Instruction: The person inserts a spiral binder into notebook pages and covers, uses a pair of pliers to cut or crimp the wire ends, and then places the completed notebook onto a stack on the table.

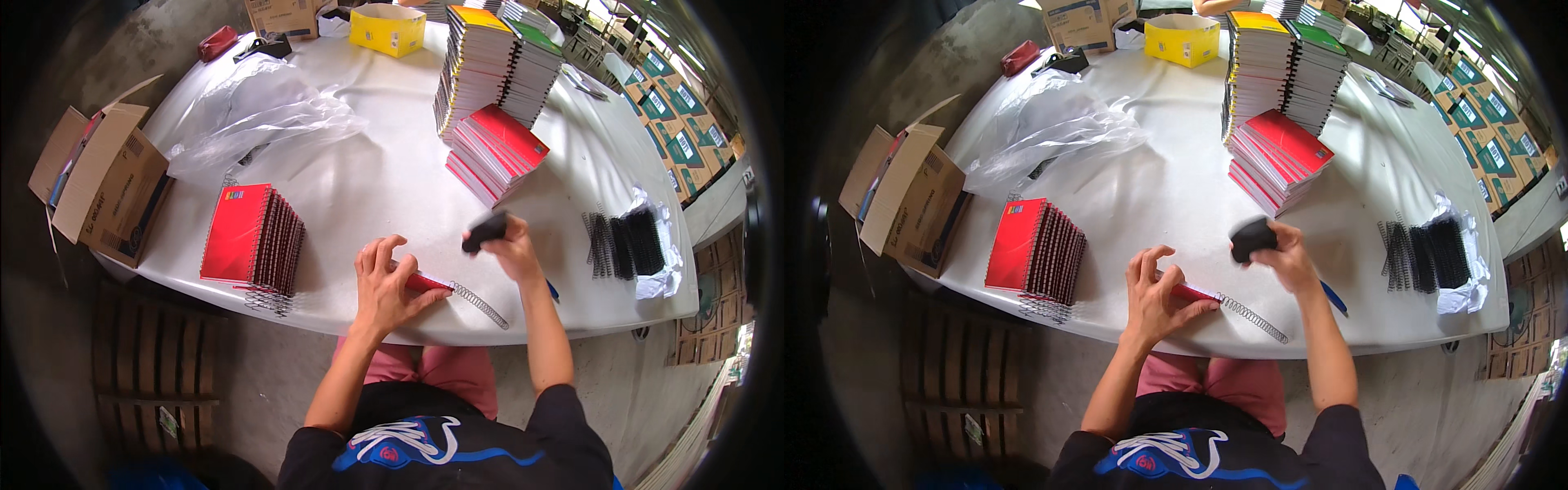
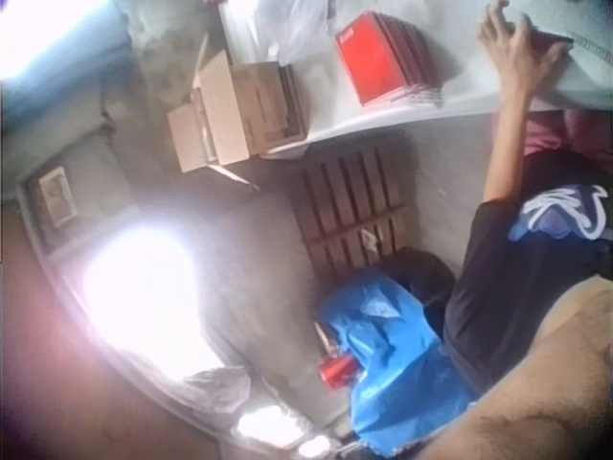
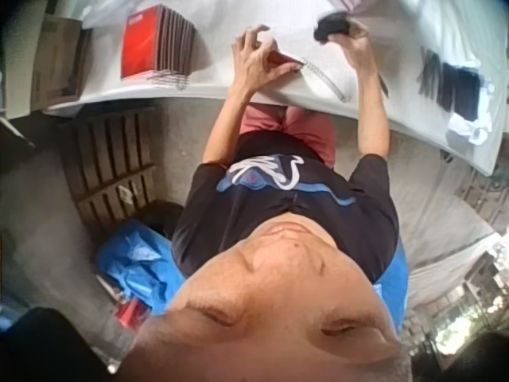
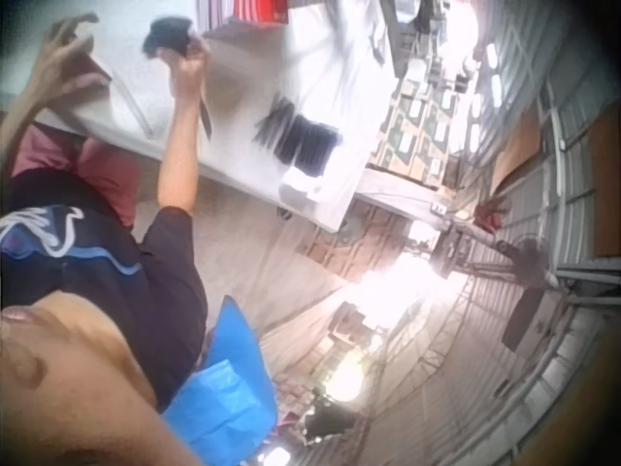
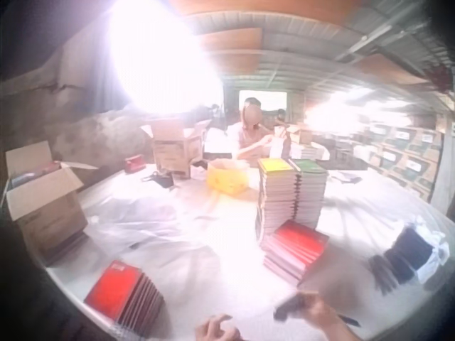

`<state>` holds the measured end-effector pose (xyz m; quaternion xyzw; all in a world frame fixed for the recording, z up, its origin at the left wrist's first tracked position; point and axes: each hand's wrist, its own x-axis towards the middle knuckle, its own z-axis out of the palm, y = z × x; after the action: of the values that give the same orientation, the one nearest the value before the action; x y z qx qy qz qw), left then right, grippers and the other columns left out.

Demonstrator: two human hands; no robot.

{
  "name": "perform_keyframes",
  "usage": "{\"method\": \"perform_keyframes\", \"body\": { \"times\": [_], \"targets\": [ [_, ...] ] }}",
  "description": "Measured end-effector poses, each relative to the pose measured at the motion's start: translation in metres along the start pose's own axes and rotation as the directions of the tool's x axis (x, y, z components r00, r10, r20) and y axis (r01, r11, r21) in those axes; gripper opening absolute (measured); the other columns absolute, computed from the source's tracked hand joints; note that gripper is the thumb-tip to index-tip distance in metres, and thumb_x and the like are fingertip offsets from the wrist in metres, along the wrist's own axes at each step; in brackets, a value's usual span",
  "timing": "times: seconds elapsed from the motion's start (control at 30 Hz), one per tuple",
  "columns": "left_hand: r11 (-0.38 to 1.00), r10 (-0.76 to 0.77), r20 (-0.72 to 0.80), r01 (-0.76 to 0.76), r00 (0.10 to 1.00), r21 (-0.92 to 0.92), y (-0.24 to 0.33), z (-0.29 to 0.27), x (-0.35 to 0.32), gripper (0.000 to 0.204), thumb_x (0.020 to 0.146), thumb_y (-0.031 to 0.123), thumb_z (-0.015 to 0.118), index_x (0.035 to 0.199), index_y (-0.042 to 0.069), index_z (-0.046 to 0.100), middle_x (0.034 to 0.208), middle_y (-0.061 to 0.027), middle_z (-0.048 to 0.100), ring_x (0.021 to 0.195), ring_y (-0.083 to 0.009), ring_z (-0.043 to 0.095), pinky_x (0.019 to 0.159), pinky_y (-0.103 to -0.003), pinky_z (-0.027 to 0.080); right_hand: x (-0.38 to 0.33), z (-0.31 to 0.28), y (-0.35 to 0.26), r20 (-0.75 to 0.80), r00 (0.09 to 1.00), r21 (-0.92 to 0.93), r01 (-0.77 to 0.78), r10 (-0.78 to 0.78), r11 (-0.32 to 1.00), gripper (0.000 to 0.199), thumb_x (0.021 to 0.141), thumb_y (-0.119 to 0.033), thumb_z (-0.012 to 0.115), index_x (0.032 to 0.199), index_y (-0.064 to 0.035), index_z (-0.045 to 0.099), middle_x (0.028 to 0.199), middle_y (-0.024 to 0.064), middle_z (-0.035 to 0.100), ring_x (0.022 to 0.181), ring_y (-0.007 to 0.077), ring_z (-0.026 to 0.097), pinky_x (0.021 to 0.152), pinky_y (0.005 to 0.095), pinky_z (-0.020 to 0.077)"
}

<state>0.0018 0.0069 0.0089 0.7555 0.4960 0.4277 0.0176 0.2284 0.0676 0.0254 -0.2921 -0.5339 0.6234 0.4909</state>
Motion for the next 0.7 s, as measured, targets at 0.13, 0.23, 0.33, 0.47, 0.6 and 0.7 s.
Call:
{"method": "perform_keyframes", "body": {
  "times": [0.13, 0.23, 0.33, 0.47, 0.6, 0.7],
  "targets": [
    [1.000, 0.010, 0.022, -0.009, 1.000, -0.021, -0.002, -0.003, -0.004, 0.053, 0.054, 0.047, 0.082, 0.069, 0.006, 0.053, 0.114, -0.0136, 0.048, 0.110, -0.0342, 0.039, 0.093, -0.047, 0.033, -0.010, 0.015, 0.004, 0.253, 0.964, -0.293, -0.008, 0.085, 0.956, 0.028, 0.062, 0.015, 0.055, 0.082, 0.0027, 0.070, 0.085, 0.0142, 0.069, 0.080, 0.0187, 0.066, 0.074, 0.0280, 0.0512],
    [1.000, -0.010, 0.021, 0.011, 1.000, -0.028, -0.003, 0.001, -0.005, 0.051, 0.058, 0.050, 0.078, 0.069, 0.006, 0.054, 0.115, -0.0118, 0.048, 0.112, -0.0328, 0.041, 0.095, -0.051, 0.030, -0.009, 0.011, -0.003, 0.249, 0.968, -0.076, 0.057, -0.036, 0.995, 0.027, 0.064, 0.013, 0.057, 0.083, 0.0004, 0.071, 0.083, 0.0113, 0.069, 0.076, 0.0172, 0.065, 0.072, 0.0282, 0.0509],
    [0.997, -0.002, 0.024, 0.004, 1.000, -0.080, -0.007, 0.004, -0.002, 0.051, 0.057, 0.049, 0.079, 0.069, 0.006, 0.054, 0.116, -0.0135, 0.048, 0.112, -0.0346, 0.040, 0.095, -0.049, 0.032, -0.003, 0.017, -0.005, 0.249, 0.968, -0.612, 0.142, 0.019, 0.778, 0.024, 0.065, 0.010, 0.059, 0.082, -0.0024, 0.071, 0.077, 0.0096, 0.069, 0.072, 0.0161, 0.064, 0.068, 0.0285, 0.0509],
    [0.996, -0.032, 0.026, 0.034, 0.999, -0.088, -0.007, 0.001, 0.000, 0.054, 0.050, 0.046, 0.085, 0.069, 0.006, 0.053, 0.125, -0.0180, 0.039, 0.115, -0.0361, 0.037, 0.090, -0.047, 0.038, -0.003, 0.025, -0.018, 0.289, 0.956, -0.127, 0.098, -0.058, 0.987, 0.031, 0.062, 0.012, 0.061, 0.086, -0.0033, 0.072, 0.078, 0.0101, 0.069, 0.073, 0.0144, 0.065, 0.069, 0.0266, 0.0505],
    [0.971, -0.122, 0.018, 0.123, 0.992, -0.204, -0.009, -0.001, 0.002, 0.057, 0.047, 0.044, 0.087, 0.074, 0.007, 0.054, 0.127, -0.0179, 0.032, 0.118, -0.0343, 0.036, 0.086, -0.044, 0.041, 0.007, 0.022, -0.007, -0.008, 1.000, -0.798, -0.018, 0.021, 0.603, 0.032, 0.062, 0.011, 0.062, 0.086, -0.0051, 0.073, 0.082, 0.0100, 0.069, 0.075, 0.0140, 0.065, 0.069, 0.0258, 0.0504],
    [0.879, -0.243, 0.085, 0.257, 0.966, -0.401, -0.021, 0.006, 0.000, 0.060, 0.046, 0.041, 0.089, 0.080, 0.008, 0.053, 0.118, -0.0139, 0.035, 0.113, -0.0268, 0.038, 0.074, -0.036, 0.044, -0.003, 0.032, -0.006, 0.219, 0.973, -0.440, 0.035, 0.069, 0.897, 0.033, 0.063, 0.012, 0.059, 0.088, -0.0047, 0.073, 0.082, 0.0078, 0.070, 0.075, 0.0117, 0.064, 0.069, 0.0254, 0.0503]
  ]
}}
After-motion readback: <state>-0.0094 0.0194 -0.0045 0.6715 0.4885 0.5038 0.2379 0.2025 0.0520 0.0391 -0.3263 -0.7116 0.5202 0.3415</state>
